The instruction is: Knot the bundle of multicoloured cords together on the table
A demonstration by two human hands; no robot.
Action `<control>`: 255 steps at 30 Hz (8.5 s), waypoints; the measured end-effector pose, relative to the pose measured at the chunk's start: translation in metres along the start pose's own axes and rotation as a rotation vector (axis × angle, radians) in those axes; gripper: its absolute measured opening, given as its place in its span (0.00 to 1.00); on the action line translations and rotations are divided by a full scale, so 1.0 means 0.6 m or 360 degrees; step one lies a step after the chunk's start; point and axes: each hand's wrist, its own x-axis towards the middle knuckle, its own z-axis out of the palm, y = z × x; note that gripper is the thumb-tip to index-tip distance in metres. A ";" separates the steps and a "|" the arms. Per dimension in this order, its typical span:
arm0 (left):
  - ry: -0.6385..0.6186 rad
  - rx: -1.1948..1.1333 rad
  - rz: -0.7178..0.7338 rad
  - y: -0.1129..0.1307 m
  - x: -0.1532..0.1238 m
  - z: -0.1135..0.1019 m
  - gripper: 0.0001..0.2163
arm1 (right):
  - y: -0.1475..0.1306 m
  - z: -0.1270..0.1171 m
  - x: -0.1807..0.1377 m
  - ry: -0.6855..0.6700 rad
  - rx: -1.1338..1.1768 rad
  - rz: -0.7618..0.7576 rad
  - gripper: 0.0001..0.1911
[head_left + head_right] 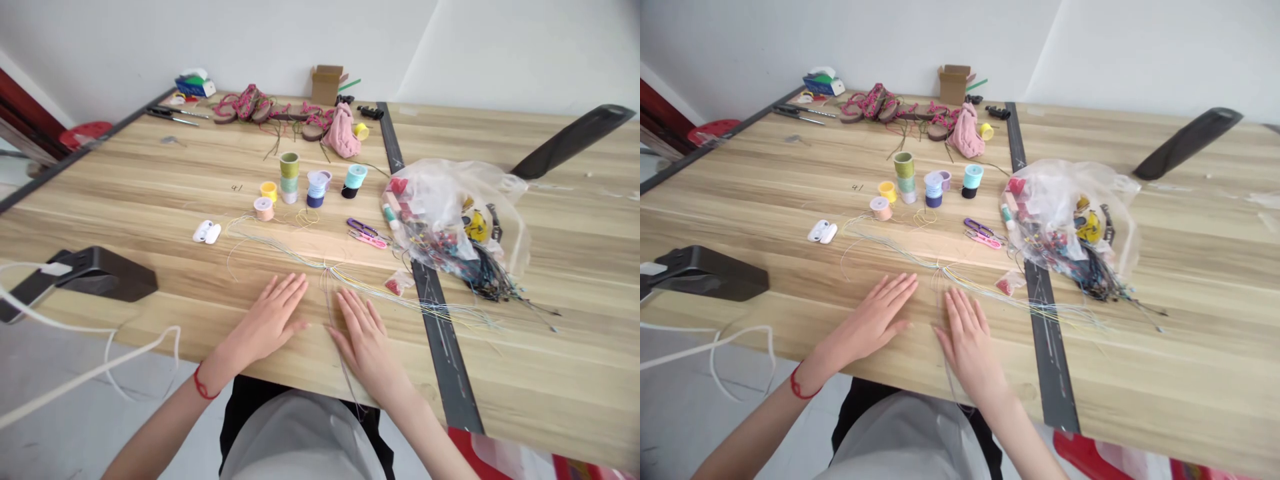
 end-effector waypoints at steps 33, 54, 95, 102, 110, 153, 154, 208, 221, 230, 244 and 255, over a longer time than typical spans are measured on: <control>-0.0055 0.0105 0.0124 -0.006 0.046 0.012 0.28 | 0.014 0.013 0.035 -0.0088 -0.0007 -0.0016 0.35; 0.0012 0.0028 0.0241 -0.011 0.066 0.022 0.27 | 0.011 0.029 0.057 -0.0095 0.0053 -0.0079 0.31; -0.0061 0.0107 0.0247 0.007 0.084 0.011 0.34 | -0.003 0.006 0.043 -0.0134 -0.0104 0.0079 0.24; -0.0042 0.0064 0.0222 0.006 0.081 0.015 0.34 | -0.007 0.005 0.044 -0.0129 -0.0177 0.0085 0.24; -0.0018 0.0050 0.0220 0.005 0.080 0.019 0.35 | -0.006 0.002 0.032 -0.0040 -0.0140 0.0063 0.24; -0.0048 0.0045 0.0273 -0.003 0.078 0.019 0.33 | 0.097 -0.068 -0.004 0.0230 0.0509 0.0828 0.06; -0.0045 0.0038 0.0271 -0.003 0.078 0.019 0.33 | 0.097 -0.068 0.001 0.0273 0.0625 0.0882 0.07; 0.0115 -0.0088 0.0162 0.002 0.080 0.021 0.29 | 0.046 -0.025 0.098 -0.0180 0.0179 0.0103 0.16; 0.0314 -0.0190 -0.0350 -0.042 0.083 0.017 0.05 | 0.052 -0.007 0.097 -0.0163 0.0222 0.0130 0.14; 0.0313 -0.0134 -0.0273 -0.040 0.085 0.020 0.05 | 0.041 0.006 0.114 -0.0062 0.0291 0.0253 0.21; 0.0256 -0.0765 -0.0223 -0.045 0.092 0.004 0.06 | 0.056 0.009 0.117 -0.0091 0.0193 0.0283 0.28; 0.0307 -0.1074 -0.0412 -0.084 0.149 -0.023 0.03 | 0.066 0.003 0.123 -0.0109 0.0305 0.0253 0.27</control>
